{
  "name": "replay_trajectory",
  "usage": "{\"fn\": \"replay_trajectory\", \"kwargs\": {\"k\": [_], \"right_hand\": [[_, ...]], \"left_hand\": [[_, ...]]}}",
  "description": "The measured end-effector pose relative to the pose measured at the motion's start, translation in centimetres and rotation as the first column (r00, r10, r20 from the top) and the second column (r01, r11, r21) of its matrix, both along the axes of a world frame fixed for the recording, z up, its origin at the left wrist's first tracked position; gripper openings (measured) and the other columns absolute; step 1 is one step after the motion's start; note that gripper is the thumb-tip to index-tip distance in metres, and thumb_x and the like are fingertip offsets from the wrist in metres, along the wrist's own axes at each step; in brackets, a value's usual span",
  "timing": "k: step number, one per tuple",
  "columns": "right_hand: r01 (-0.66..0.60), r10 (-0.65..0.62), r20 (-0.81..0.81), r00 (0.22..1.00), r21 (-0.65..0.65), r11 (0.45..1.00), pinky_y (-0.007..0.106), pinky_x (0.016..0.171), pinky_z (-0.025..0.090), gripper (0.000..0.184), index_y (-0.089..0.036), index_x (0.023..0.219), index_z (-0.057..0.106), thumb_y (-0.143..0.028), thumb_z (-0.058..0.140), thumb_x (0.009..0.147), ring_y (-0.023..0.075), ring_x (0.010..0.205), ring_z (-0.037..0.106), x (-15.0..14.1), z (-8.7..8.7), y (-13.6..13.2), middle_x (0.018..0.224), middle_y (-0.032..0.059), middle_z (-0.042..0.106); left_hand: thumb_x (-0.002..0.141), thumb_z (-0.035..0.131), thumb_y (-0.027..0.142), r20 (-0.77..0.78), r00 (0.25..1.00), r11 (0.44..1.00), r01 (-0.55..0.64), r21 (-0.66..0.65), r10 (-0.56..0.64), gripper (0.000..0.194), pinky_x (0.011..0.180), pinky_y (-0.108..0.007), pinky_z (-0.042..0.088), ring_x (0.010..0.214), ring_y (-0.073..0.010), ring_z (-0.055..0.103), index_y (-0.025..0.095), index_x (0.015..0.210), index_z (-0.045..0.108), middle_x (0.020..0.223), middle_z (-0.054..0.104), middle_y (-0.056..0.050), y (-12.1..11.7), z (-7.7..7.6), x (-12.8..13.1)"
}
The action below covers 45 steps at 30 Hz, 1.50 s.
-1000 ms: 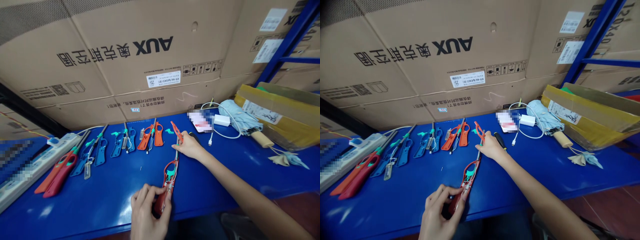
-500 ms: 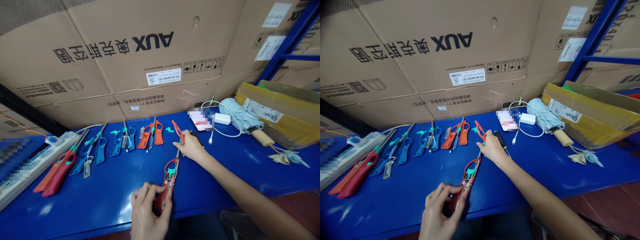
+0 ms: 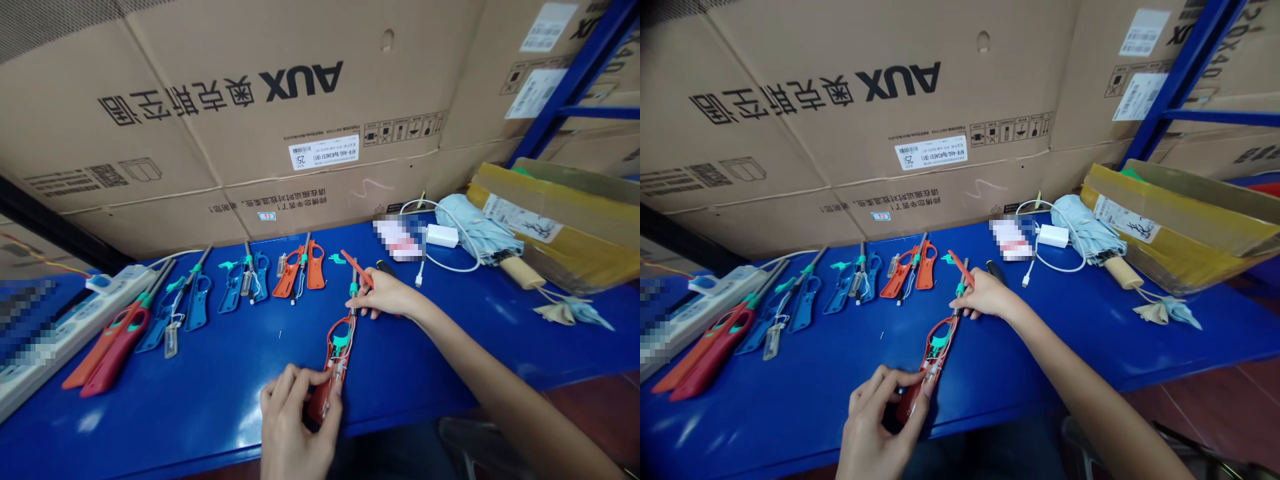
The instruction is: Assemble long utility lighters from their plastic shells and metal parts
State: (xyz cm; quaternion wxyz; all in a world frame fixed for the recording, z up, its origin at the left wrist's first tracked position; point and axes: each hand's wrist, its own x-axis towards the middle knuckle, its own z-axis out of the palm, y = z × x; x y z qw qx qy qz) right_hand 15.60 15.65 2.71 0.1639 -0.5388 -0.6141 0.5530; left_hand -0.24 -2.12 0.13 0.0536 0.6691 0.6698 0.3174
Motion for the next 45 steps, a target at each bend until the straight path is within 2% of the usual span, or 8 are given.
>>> {"fn": "replay_trajectory", "kwargs": {"k": [6,16,24,29,37,42,45], "right_hand": [[-0.009,0.011,0.028,1.000,-0.072,0.997,0.020,0.044,0.053,0.037,-0.020,0.084,0.036,-0.018,0.071,0.073,0.0109,0.045,0.062,-0.5,0.1,0.0,0.053,-0.0054,0.060],[-0.005,0.008,0.039,0.999,-0.078,0.997,0.020,0.042,0.054,0.041,-0.020,0.085,0.035,-0.016,0.073,0.070,0.0150,0.045,0.065,-1.1,0.0,0.0,0.048,-0.0058,0.060],[-0.013,0.012,0.054,0.998,0.022,1.000,0.021,0.039,0.054,0.042,-0.021,0.084,0.035,-0.029,0.074,0.071,0.0171,0.045,0.066,-1.1,-1.0,0.2,0.047,-0.0047,0.061],[-0.023,0.021,0.066,0.998,0.031,0.999,0.021,0.039,0.054,0.040,-0.021,0.082,0.036,-0.028,0.074,0.071,0.0174,0.047,0.066,-1.5,-1.3,0.5,0.048,-0.0043,0.061],[-0.047,0.050,0.068,0.996,-0.035,0.998,0.022,0.046,0.056,0.038,-0.022,0.081,0.033,-0.017,0.071,0.073,0.0165,0.049,0.067,-1.5,-0.5,0.3,0.046,-0.0047,0.061],[-0.070,0.062,0.123,0.991,0.062,0.996,0.020,0.042,0.050,0.034,-0.022,0.079,0.033,-0.023,0.067,0.077,0.0137,0.043,0.062,-1.7,-0.6,0.0,0.045,-0.0052,0.059],[-0.106,0.088,0.145,0.986,0.123,0.987,0.022,0.042,0.046,0.036,-0.022,0.078,0.035,-0.033,0.069,0.074,0.0135,0.042,0.059,-1.0,0.0,0.0,0.050,-0.0036,0.060]], "left_hand": [[0.081,0.059,0.031,-0.017,1.000,1.000,0.005,-0.012,-0.005,0.009,0.070,-0.030,0.039,0.065,-0.0157,0.058,0.023,0.083,0.062,0.070,0.059,0.002,0.1,-0.1,0.0],[0.081,0.059,0.033,-0.011,1.000,1.000,0.008,-0.027,-0.008,0.011,0.070,-0.031,0.039,0.066,-0.0162,0.058,0.023,0.083,0.062,0.071,0.060,0.001,0.1,0.2,0.0],[0.081,0.059,0.035,0.009,1.000,1.000,-0.021,-0.022,0.021,0.012,0.073,-0.032,0.040,0.070,-0.0174,0.056,0.024,0.081,0.063,0.075,0.061,0.000,0.2,0.2,0.3],[0.082,0.058,0.034,0.025,0.999,0.999,-0.022,-0.028,0.022,0.011,0.075,-0.033,0.040,0.072,-0.0176,0.056,0.024,0.081,0.063,0.075,0.060,0.000,0.3,0.3,0.4],[0.081,0.059,0.036,0.021,0.999,0.999,-0.036,-0.014,0.037,0.012,0.076,-0.033,0.039,0.073,-0.0179,0.057,0.025,0.083,0.062,0.076,0.061,0.001,0.2,-0.2,0.1],[0.081,0.060,0.036,0.021,0.999,0.999,-0.036,-0.020,0.037,0.012,0.074,-0.032,0.040,0.072,-0.0181,0.057,0.025,0.082,0.063,0.076,0.061,0.001,0.1,-0.3,0.1],[0.080,0.060,0.036,0.005,1.000,1.000,-0.028,-0.006,0.029,0.012,0.072,-0.032,0.041,0.071,-0.0178,0.058,0.024,0.082,0.064,0.075,0.062,0.000,0.2,-0.3,-0.2]]}}
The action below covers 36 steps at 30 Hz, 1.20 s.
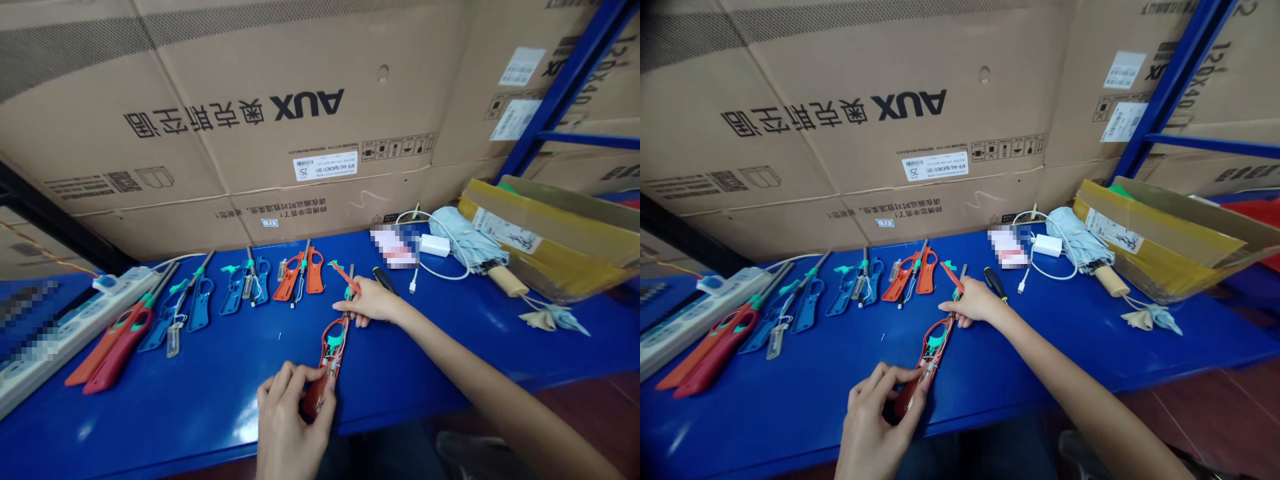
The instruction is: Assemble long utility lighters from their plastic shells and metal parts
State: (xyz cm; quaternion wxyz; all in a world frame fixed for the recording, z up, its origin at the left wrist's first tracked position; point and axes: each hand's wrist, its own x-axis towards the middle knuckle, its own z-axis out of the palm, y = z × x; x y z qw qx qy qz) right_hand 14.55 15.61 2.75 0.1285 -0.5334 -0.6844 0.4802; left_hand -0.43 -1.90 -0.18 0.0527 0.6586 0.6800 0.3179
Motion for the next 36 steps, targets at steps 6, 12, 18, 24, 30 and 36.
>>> {"fn": "replay_trajectory", "kwargs": {"k": [6,12,18,24,30,36], "right_hand": [[-0.180,0.202,0.001,0.979,0.462,0.869,0.025,0.062,0.041,0.027,-0.021,0.082,0.046,-0.034,0.068,0.073,0.0140,0.070,0.056,2.4,2.3,-0.3,0.088,0.0016,0.061],[-0.504,0.472,0.190,0.861,0.439,0.743,0.024,0.059,0.032,0.019,-0.020,0.082,0.050,-0.030,0.065,0.077,0.0144,0.069,0.050,1.0,1.4,-0.5,0.078,-0.0008,0.058],[-0.616,0.619,0.123,0.775,0.362,0.699,0.023,0.059,0.032,0.028,-0.020,0.088,0.062,-0.038,0.073,0.070,0.0130,0.067,0.052,-1.0,1.7,0.6,0.079,-0.0019,0.062],[-0.659,0.681,0.061,0.730,0.329,0.677,0.023,0.063,0.036,0.025,-0.020,0.093,0.070,-0.039,0.063,0.079,0.0129,0.068,0.056,-1.2,1.6,0.8,0.080,0.0001,0.067],[-0.680,0.689,0.125,0.714,0.357,0.640,0.022,0.058,0.034,0.021,-0.020,0.092,0.070,-0.035,0.062,0.080,0.0108,0.061,0.053,-1.4,1.2,1.1,0.077,0.0002,0.065],[-0.706,0.706,0.177,0.686,0.396,0.587,0.023,0.063,0.038,0.016,-0.019,0.091,0.069,-0.026,0.062,0.079,0.0131,0.070,0.058,-1.3,1.6,0.9,0.081,0.0019,0.067]], "left_hand": [[0.080,0.060,0.044,-0.075,0.996,0.994,0.030,-0.104,-0.038,0.019,0.079,-0.036,0.040,0.073,-0.0180,0.061,0.029,0.088,0.067,0.078,0.064,0.001,0.2,0.7,-3.8],[0.081,0.059,0.046,-0.040,0.988,0.977,0.140,-0.160,-0.148,0.024,0.078,-0.033,0.046,0.081,-0.0180,0.062,0.031,0.097,0.069,0.086,0.067,0.000,-0.7,1.1,-8.9],[0.079,0.063,0.043,-0.102,0.980,0.983,0.165,-0.078,-0.172,0.021,0.077,-0.033,0.047,0.083,-0.0179,0.064,0.036,0.099,0.068,0.089,0.069,0.003,-1.2,1.7,-11.5],[0.082,0.061,0.041,-0.101,0.982,0.983,0.152,-0.102,-0.162,0.020,0.079,-0.033,0.047,0.086,-0.0178,0.063,0.035,0.100,0.067,0.093,0.068,0.002,-1.3,2.0,-12.5],[0.086,0.057,0.035,-0.083,0.969,0.963,0.218,-0.156,-0.232,0.021,0.083,-0.033,0.047,0.091,-0.0165,0.062,0.037,0.104,0.065,0.098,0.067,0.002,-0.8,2.0,-13.2],[0.085,0.058,0.036,-0.103,0.966,0.964,0.221,-0.147,-0.237,0.020,0.081,-0.033,0.048,0.088,-0.0167,0.063,0.037,0.103,0.066,0.096,0.067,0.001,-0.1,2.3,-13.1]]}}
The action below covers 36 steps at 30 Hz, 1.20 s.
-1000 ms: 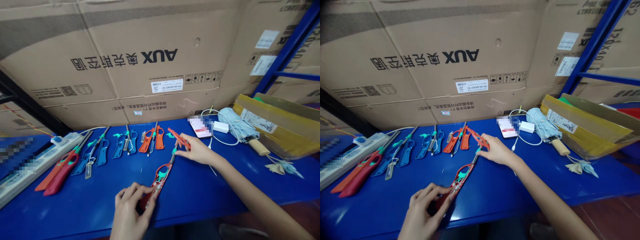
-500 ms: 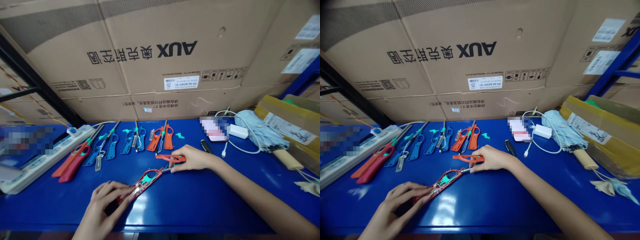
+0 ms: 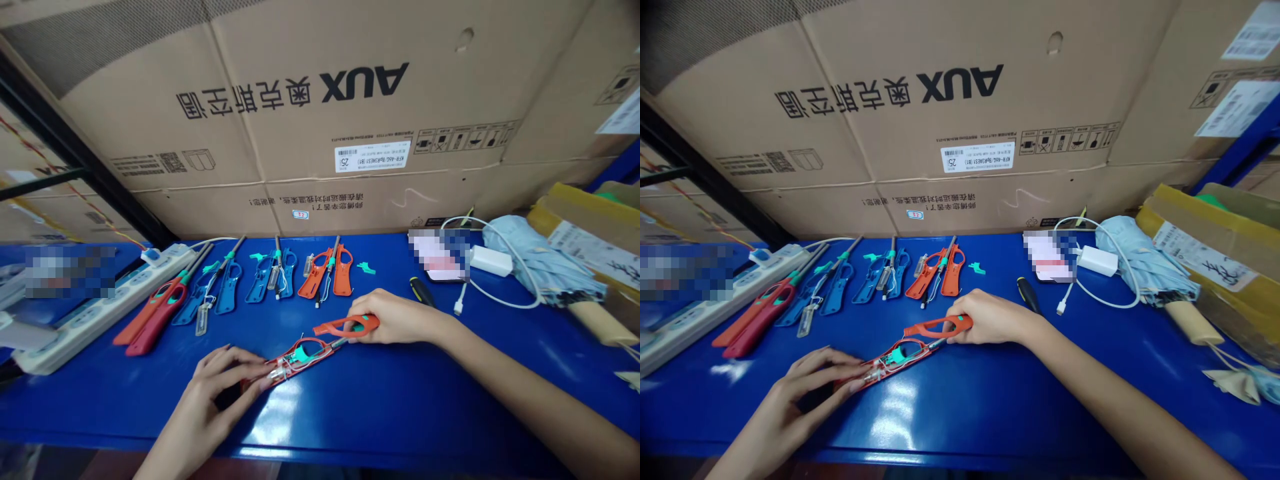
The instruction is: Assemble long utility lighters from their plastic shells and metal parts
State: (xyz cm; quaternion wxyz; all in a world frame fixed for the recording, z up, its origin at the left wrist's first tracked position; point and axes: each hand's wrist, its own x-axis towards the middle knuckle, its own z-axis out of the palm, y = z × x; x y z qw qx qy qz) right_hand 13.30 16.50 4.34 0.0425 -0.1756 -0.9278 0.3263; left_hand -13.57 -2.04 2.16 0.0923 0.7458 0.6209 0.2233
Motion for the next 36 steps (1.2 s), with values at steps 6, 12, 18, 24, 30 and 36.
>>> {"fn": "replay_trajectory", "kwargs": {"k": [6,12,18,24,30,36], "right_hand": [[-0.002,0.001,0.009,1.000,0.082,0.997,0.023,0.063,0.038,0.013,-0.020,0.084,0.068,-0.014,0.058,0.078,0.0139,0.072,0.059,-0.1,0.5,-0.6,0.082,0.0024,0.066],[-0.024,0.007,0.080,0.997,0.215,0.976,0.023,0.057,0.035,0.012,-0.018,0.078,0.064,-0.010,0.056,0.079,0.0134,0.070,0.058,-0.4,0.4,-0.9,0.084,0.0023,0.062],[-0.001,-0.007,0.048,0.999,0.164,0.986,0.023,0.057,0.036,0.009,-0.018,0.082,0.066,-0.013,0.058,0.080,0.0120,0.069,0.056,-0.5,0.1,-1.0,0.091,0.0030,0.060],[0.044,-0.043,0.021,0.999,-0.052,0.998,0.023,0.057,0.034,0.023,-0.017,0.081,0.068,-0.040,0.066,0.078,0.0120,0.064,0.051,-1.5,-0.3,-0.3,0.074,0.0003,0.059],[0.089,-0.085,0.048,0.995,-0.081,0.993,0.022,0.053,0.030,0.020,-0.018,0.080,0.068,-0.038,0.065,0.078,0.0101,0.057,0.046,-1.9,-0.1,-0.6,0.065,-0.0021,0.056],[0.005,-0.006,0.039,0.999,0.031,1.000,0.022,0.056,0.033,0.012,-0.015,0.066,0.060,-0.012,0.060,0.078,0.0107,0.064,0.053,-2.1,0.9,-1.2,0.077,0.0016,0.061]], "left_hand": [[0.084,0.059,0.038,0.000,1.000,0.998,-0.004,0.065,0.004,0.019,0.077,-0.031,0.049,0.085,-0.0169,0.063,0.035,0.100,0.068,0.092,0.067,0.001,0.1,0.3,0.2],[0.083,0.059,0.039,-0.038,0.999,0.998,-0.014,0.068,0.017,0.021,0.079,-0.031,0.048,0.086,-0.0177,0.063,0.035,0.101,0.069,0.093,0.068,0.000,0.1,0.3,0.4],[0.083,0.059,0.040,-0.016,0.999,0.997,-0.042,0.062,0.043,0.023,0.079,-0.031,0.048,0.088,-0.0183,0.062,0.034,0.102,0.069,0.096,0.068,-0.002,-0.2,0.0,0.6],[0.083,0.060,0.038,0.004,0.999,0.997,-0.049,0.065,0.049,0.022,0.078,-0.031,0.047,0.088,-0.0179,0.061,0.035,0.103,0.068,0.095,0.068,-0.001,-0.4,-0.2,0.6],[0.083,0.060,0.035,0.022,0.999,0.997,-0.050,0.063,0.049,0.021,0.078,-0.031,0.046,0.087,-0.0173,0.061,0.034,0.103,0.068,0.092,0.067,0.000,-0.6,-0.1,0.9],[0.083,0.060,0.032,0.061,0.997,0.996,-0.056,0.070,0.051,0.021,0.076,-0.030,0.046,0.086,-0.0165,0.061,0.033,0.102,0.069,0.092,0.067,0.000,-0.6,-0.1,1.0]]}}
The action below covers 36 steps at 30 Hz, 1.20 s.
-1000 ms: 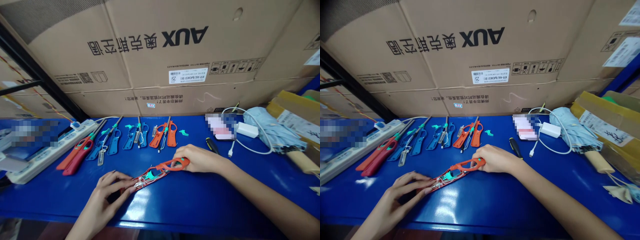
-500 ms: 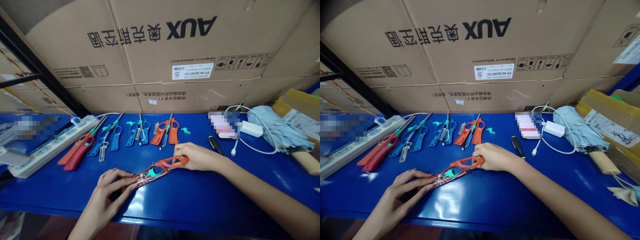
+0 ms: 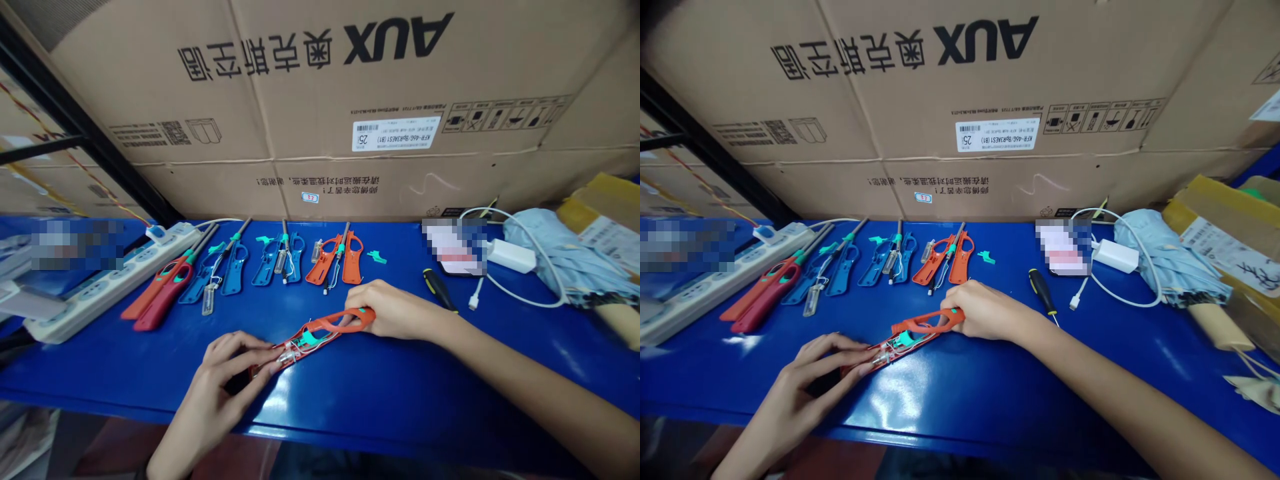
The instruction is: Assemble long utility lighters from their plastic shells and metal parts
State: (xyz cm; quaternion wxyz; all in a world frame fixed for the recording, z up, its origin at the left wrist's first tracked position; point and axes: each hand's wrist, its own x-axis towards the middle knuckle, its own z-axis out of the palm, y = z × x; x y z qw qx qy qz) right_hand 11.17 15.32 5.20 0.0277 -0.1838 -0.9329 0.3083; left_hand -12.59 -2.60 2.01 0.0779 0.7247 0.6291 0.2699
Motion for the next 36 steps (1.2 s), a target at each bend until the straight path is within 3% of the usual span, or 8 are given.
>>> {"fn": "replay_trajectory", "kwargs": {"k": [9,21,29,32,36], "right_hand": [[-0.128,0.125,0.048,0.991,0.077,0.989,0.023,0.061,0.037,0.009,-0.017,0.072,0.062,-0.010,0.059,0.076,0.0125,0.069,0.055,-1.3,-0.2,0.8,0.077,0.0016,0.062],[-0.095,0.085,0.131,0.988,0.075,0.993,0.022,0.058,0.033,0.011,-0.016,0.068,0.060,-0.009,0.058,0.077,0.0114,0.065,0.052,-1.0,0.8,0.7,0.073,0.0013,0.059],[-0.056,0.052,0.114,0.992,0.039,0.998,0.023,0.055,0.031,0.016,-0.017,0.067,0.060,-0.023,0.059,0.082,0.0102,0.056,0.045,-0.8,0.3,1.1,0.062,-0.0013,0.054],[-0.052,0.048,0.079,0.996,0.053,0.997,0.023,0.056,0.032,0.011,-0.016,0.072,0.064,-0.013,0.057,0.081,0.0110,0.061,0.049,-0.7,0.2,0.7,0.070,0.0010,0.058],[-0.065,0.059,0.076,0.995,0.088,0.994,0.022,0.058,0.033,0.019,-0.015,0.073,0.062,0.000,0.053,0.075,0.0112,0.066,0.052,-0.7,0.1,0.3,0.076,0.0018,0.059]], "left_hand": [[0.083,0.060,0.034,0.059,0.998,1.000,-0.015,-0.025,0.017,0.020,0.074,-0.030,0.048,0.084,-0.0170,0.060,0.031,0.100,0.070,0.090,0.067,-0.001,-0.1,-0.3,0.2],[0.083,0.061,0.033,0.046,0.999,0.999,-0.019,-0.034,0.020,0.022,0.076,-0.031,0.046,0.085,-0.0167,0.060,0.033,0.103,0.069,0.091,0.067,0.000,0.0,-0.5,0.1],[0.084,0.059,0.032,0.033,0.999,0.999,-0.017,-0.044,0.019,0.025,0.079,-0.032,0.045,0.088,-0.0182,0.060,0.033,0.107,0.067,0.096,0.067,-0.002,-0.2,-0.7,-0.1],[0.084,0.060,0.031,0.034,0.999,0.999,-0.010,-0.035,0.011,0.024,0.079,-0.032,0.044,0.088,-0.0179,0.060,0.033,0.107,0.067,0.096,0.067,-0.001,-0.2,-0.8,-0.1],[0.083,0.060,0.032,0.029,0.999,1.000,-0.016,-0.026,0.016,0.024,0.078,-0.031,0.043,0.087,-0.0174,0.059,0.034,0.106,0.067,0.095,0.066,-0.001,-0.2,-0.8,0.0]]}}
